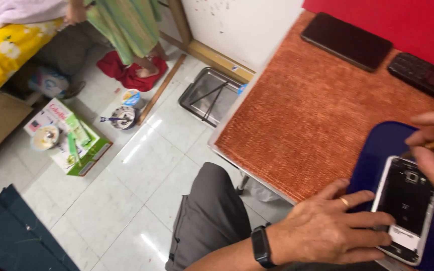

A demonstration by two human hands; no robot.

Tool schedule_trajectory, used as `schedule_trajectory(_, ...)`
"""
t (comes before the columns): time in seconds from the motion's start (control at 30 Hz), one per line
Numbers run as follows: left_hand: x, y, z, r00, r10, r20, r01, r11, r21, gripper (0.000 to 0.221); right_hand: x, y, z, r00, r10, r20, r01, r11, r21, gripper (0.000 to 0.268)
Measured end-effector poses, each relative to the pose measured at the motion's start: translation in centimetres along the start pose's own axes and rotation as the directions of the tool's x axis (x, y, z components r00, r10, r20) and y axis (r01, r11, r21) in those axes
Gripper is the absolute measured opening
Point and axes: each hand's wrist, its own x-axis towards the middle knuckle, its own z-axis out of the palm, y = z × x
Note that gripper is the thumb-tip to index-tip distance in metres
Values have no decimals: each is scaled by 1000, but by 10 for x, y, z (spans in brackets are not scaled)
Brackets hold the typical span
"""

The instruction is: Disassembling and repairing a blue smartphone on a work mat, involving prying the casing and adjusting internal parts.

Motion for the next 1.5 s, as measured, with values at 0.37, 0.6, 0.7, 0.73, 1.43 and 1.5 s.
schedule_trajectory(0.37, 13, 7, -12, 1000, -1, 14, 1, 1000, -1, 25, 14, -105, -24, 998, -4, -70, -12, 974, -225, 47)
schedule_trajectory(0.6, 20, 11, -17, 1000, -6, 12, 6, 1000, -29, 20, 18, -110, -37, 999, 39, 1, -37, 963, -265, 47)
schedule_trajectory(0.7, 14, 10, -14, 1000, 2, 8, -2, 1000, 20, 24, 14, -94, -25, 997, -34, -74, 15, 970, -241, 44)
schedule_trajectory(0.73, 13, 9, -14, 1000, -6, 7, 6, 999, 32, 24, 14, -87, -21, 997, -42, -70, 25, 972, -232, 44)
schedule_trajectory(1.43, 29, 7, -6, 994, 4, 113, -6, 1000, 12, 23, 38, -91, -47, 980, -128, 152, 173, 925, -338, 31)
schedule_trajectory(1.5, 30, 7, -6, 994, 11, 106, -12, 1000, 9, 24, 39, -88, -47, 968, -235, 87, 251, 890, -382, 27)
